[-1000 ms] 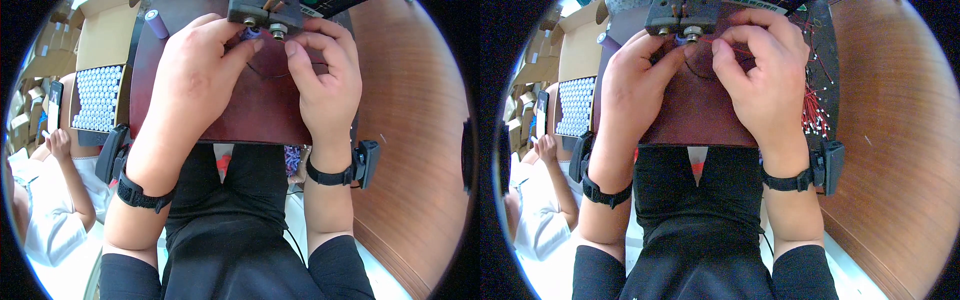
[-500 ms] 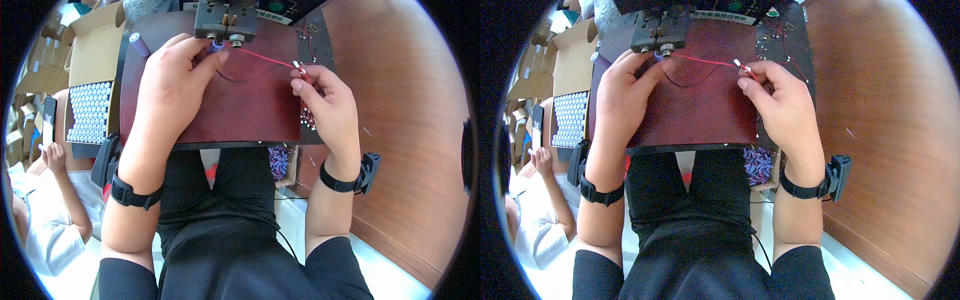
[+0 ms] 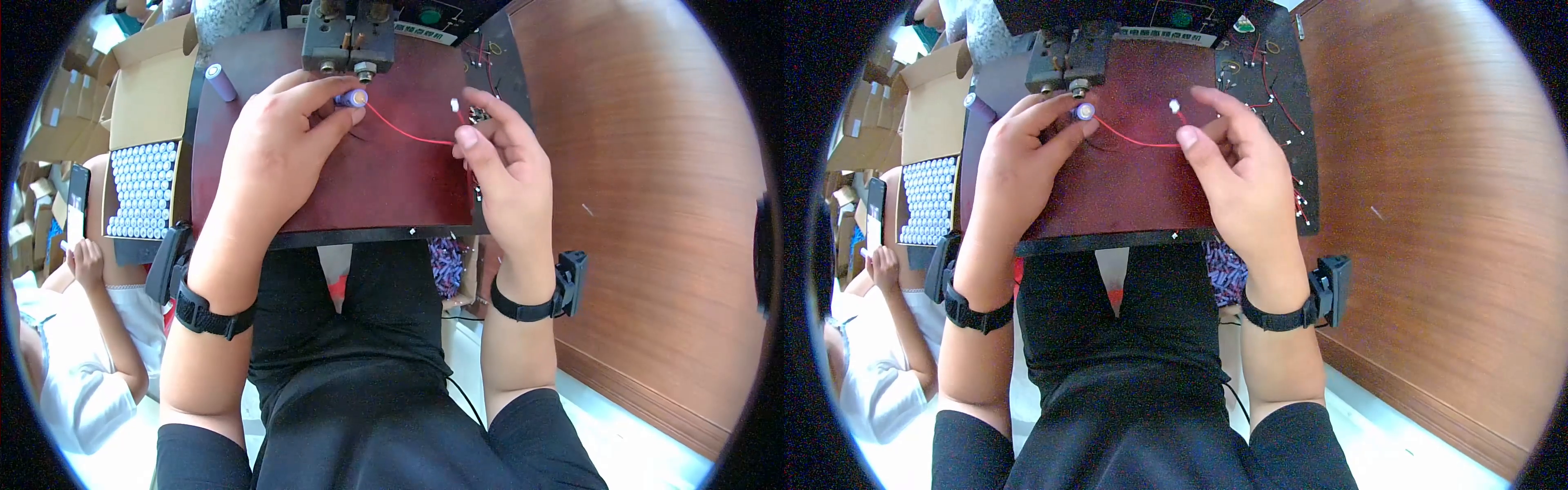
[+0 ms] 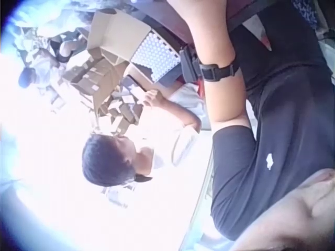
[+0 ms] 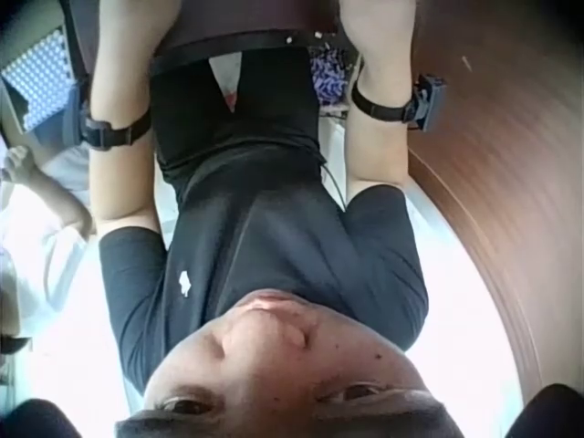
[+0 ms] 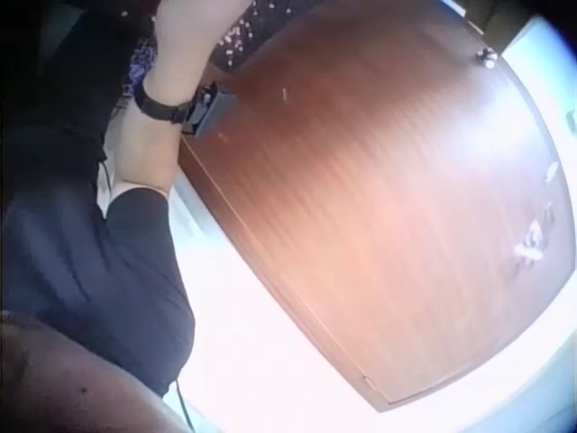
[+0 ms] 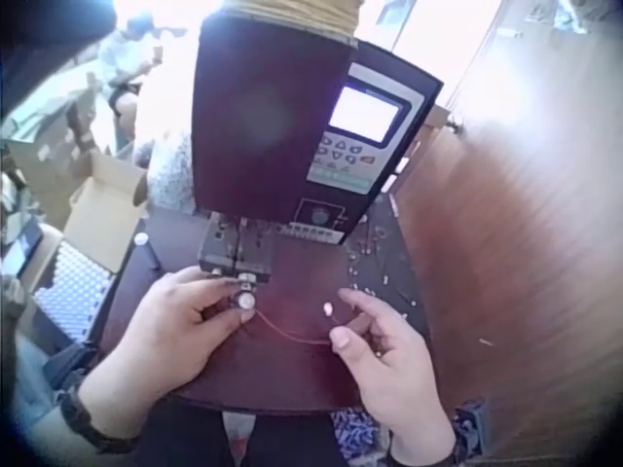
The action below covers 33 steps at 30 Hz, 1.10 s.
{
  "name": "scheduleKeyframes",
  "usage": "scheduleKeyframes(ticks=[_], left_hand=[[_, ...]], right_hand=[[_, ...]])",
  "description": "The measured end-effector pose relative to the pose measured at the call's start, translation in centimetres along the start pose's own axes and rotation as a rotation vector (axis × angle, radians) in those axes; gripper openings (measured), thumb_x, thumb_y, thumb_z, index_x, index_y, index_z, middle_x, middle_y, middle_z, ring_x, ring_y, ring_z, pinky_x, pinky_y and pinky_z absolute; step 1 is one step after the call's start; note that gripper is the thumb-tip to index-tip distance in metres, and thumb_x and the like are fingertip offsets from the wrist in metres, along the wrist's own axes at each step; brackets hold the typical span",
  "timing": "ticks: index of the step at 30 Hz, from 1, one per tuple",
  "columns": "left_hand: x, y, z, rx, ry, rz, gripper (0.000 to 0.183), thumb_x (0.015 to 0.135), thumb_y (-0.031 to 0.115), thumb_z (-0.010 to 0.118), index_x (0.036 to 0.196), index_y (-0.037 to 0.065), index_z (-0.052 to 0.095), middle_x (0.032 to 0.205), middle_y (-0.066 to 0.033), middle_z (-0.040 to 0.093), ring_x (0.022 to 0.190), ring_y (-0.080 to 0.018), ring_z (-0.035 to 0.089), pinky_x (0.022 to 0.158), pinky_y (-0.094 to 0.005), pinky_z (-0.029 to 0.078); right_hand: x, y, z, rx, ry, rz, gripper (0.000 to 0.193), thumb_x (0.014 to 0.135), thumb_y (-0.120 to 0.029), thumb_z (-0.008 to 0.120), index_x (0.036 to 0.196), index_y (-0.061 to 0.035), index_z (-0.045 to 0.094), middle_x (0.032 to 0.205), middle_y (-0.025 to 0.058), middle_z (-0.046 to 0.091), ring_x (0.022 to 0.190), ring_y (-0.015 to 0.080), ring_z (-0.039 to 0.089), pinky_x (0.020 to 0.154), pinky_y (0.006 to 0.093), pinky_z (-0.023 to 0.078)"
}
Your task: The person picks up a battery and a wire, aligns the wire against the battery terminal, and welds them together using a spot welding machine. This process is repeated for several batteries, which are then placed into a box.
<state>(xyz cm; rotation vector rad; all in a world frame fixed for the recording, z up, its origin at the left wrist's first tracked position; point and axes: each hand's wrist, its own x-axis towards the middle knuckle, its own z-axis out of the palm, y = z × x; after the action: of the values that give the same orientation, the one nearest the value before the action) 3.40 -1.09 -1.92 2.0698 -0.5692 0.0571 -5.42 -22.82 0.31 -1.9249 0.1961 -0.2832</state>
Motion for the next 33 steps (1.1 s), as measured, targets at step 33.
scheduleKeyframes(ticks=[33], left_hand=[[-5.2, 4.8, -1.8, -0.011, 0.077, 0.096, 0.016, 0.089, 0.009, 0.078, 0.103, 0.004, 0.075, 0.089, -0.0106, 0.074, 0.079, -0.0224, 0.073, 0.07, -0.0329, 0.057]], right_hand=[[-7.4, -0.5, -7.9, 0.677, 0.453, -0.389, 0.022, 0.111, -0.029, 0.05, 0.106, -0.0097, 0.06, 0.087, 0.0, 0.054, 0.087, 0.0159, 0.051, 0.083, 0.0337, 0.041]])
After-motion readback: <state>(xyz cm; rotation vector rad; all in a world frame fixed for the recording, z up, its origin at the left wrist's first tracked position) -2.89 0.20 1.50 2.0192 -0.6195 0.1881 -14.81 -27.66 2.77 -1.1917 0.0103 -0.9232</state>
